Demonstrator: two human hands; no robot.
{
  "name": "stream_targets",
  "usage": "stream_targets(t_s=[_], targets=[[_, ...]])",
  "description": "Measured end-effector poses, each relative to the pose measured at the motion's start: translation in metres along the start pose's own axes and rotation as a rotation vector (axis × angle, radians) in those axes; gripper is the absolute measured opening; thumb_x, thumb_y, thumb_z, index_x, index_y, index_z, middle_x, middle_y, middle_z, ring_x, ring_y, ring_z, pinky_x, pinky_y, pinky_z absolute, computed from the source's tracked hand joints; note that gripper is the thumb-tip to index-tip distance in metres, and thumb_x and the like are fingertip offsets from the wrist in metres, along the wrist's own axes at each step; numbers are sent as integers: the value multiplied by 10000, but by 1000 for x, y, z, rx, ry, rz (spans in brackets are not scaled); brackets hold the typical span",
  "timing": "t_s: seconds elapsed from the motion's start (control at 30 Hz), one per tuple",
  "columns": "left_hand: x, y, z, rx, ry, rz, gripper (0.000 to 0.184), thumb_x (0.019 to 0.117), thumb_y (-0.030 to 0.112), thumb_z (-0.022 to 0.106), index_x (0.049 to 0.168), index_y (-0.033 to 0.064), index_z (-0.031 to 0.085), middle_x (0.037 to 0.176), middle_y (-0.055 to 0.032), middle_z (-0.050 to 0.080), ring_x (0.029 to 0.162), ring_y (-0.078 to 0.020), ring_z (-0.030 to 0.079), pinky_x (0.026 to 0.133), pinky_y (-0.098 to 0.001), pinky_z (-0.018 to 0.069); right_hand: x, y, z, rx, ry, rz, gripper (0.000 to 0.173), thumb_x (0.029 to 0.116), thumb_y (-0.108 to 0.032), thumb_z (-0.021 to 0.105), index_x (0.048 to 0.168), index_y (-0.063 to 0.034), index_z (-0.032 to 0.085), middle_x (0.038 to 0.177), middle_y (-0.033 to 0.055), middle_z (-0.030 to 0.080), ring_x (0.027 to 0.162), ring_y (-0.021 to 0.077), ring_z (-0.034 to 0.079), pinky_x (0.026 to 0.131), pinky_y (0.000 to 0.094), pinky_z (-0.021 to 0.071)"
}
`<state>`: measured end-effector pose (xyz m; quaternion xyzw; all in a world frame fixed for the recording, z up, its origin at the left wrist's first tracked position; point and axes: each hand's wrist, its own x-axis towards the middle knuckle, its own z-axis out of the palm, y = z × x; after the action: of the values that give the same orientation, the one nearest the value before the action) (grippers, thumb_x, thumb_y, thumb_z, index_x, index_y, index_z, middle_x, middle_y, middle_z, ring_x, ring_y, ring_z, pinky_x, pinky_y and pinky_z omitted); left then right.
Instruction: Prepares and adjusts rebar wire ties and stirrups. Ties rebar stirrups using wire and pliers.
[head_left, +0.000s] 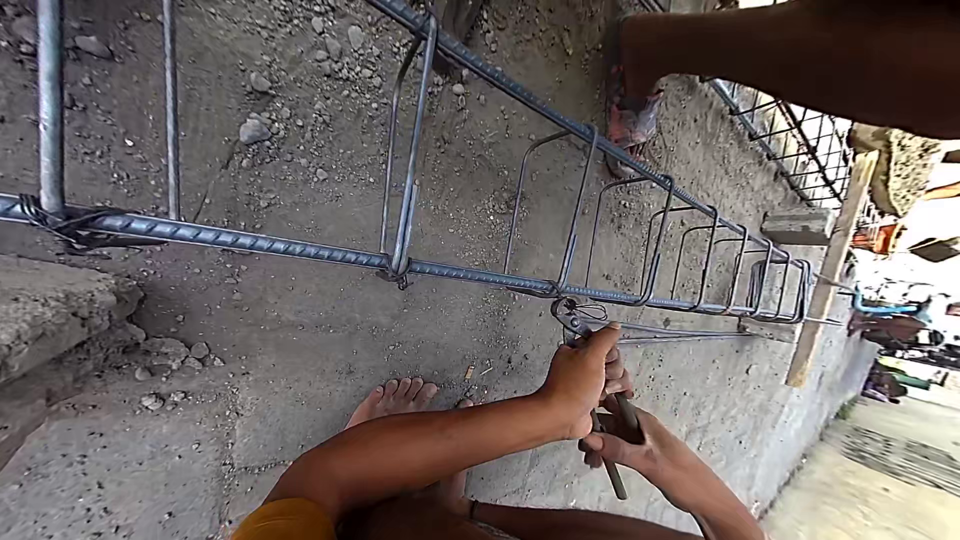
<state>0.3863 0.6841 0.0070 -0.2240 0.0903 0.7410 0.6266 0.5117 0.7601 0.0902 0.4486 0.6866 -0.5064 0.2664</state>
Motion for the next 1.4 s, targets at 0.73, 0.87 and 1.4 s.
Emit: stream_targets(t_s=[0.73,0.87,1.4], targets=[[18,118,-106,508,124,140,600,1113,471,193,1437,42,460,1200,-132,663,1022,-224,681,911,-407,555,9,-7,51,-49,216,88,289,904,-438,745,880,-152,711,596,-54,607,463,65,570,457,237,515],[73,110,-59,672,380,254,581,1090,571,287,973,96,602,656,46,421,518,-68,404,506,-241,380,4,-5,69,193,164,73,263,910,-373,756,893,-113,716,611,-14,610,478,93,578,479,250,537],[88,87,-57,135,380,334,467,1091,500,396,710,229,392,507,104,273,380,-15,250,385,-164,241,57,31,150,368,428,-231,186,945,-252,693,863,-85,683,593,-44,605,501,52,575,511,218,511]])
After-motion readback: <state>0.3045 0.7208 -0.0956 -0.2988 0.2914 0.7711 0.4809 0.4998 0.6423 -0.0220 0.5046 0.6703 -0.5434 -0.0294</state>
